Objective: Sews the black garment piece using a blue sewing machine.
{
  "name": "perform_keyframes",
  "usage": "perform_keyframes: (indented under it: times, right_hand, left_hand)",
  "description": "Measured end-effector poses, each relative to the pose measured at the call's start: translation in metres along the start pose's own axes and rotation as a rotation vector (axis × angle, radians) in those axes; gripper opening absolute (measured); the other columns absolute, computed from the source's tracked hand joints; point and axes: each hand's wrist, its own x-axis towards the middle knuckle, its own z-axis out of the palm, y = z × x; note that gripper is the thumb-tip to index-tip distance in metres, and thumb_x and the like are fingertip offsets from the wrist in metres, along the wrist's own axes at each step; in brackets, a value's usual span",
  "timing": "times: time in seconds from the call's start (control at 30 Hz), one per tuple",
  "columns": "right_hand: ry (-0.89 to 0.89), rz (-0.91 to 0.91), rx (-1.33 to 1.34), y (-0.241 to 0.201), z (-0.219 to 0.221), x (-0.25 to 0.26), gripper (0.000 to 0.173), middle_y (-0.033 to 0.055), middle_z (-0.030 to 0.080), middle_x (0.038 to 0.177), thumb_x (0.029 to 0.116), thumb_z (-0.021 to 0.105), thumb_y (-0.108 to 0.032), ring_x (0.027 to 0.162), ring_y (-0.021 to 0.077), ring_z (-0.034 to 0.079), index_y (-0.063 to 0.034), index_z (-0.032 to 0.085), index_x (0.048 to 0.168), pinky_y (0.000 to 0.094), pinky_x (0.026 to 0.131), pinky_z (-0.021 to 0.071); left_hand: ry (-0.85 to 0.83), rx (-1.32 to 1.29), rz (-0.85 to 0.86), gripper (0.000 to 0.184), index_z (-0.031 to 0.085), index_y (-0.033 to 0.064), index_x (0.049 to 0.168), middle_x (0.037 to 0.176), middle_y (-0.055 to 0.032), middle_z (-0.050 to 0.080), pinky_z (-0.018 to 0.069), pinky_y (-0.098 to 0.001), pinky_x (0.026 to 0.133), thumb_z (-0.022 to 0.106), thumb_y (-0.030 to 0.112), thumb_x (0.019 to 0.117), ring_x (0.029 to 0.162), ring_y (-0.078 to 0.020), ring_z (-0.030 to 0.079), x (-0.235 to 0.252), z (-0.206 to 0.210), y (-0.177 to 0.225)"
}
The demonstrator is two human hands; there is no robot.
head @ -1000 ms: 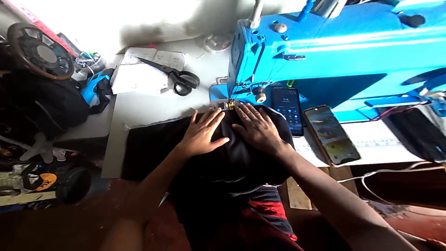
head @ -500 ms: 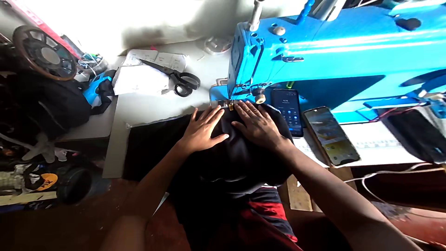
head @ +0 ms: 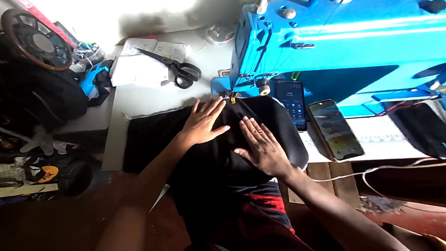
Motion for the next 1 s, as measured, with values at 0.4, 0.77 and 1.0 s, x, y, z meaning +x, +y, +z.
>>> perform_keyframes:
  times: [0.4,0.77,1.0]
  right_hand:
    - [-0.041,-0.217,-0.006,0.014,-0.004,-0.003,0.063,0.0093,0.043,0.161,0.1064,0.032,-0.059,0.152,0.0331,0.035,-0.0196,0.054,0.151,0.0606,0.121,0.0272]
    - [-0.053,-0.345,0.077,0.015,-0.004,-0.003,0.056,-0.0013,0.055,0.153,0.1084,0.034,-0.053,0.148,0.026,0.043,-0.0199,0.058,0.147,0.0568,0.119,0.0318]
    - [-0.117,-0.144,0.517,0.022,-0.029,0.012,0.034,0.0037,0.072,0.13,0.1048,0.051,-0.025,0.133,0.022,0.06,-0.0091,0.074,0.124,0.0501,0.118,0.0391]
  left_hand:
    - [0.021,0.028,0.02,0.084,0.027,0.0105,0.163,0.17,-0.0072,0.025,0.0074,-0.06,0.126,0.039,0.066,0.1008,0.159,-0.0262,0.016,0.0,0.001,-0.001]
    - [0.152,-0.028,0.037,0.066,0.045,0.0023,0.153,0.16,-0.0146,0.043,0.0184,-0.0596,0.124,0.055,0.042,0.101,0.153,-0.031,0.031,-0.006,-0.005,0.025]
    - [0.017,-0.04,-0.024,0.085,0.032,0.0084,0.161,0.17,-0.0078,0.025,0.0126,-0.0606,0.125,0.049,0.064,0.0989,0.158,-0.0263,0.019,-0.008,0.003,0.024]
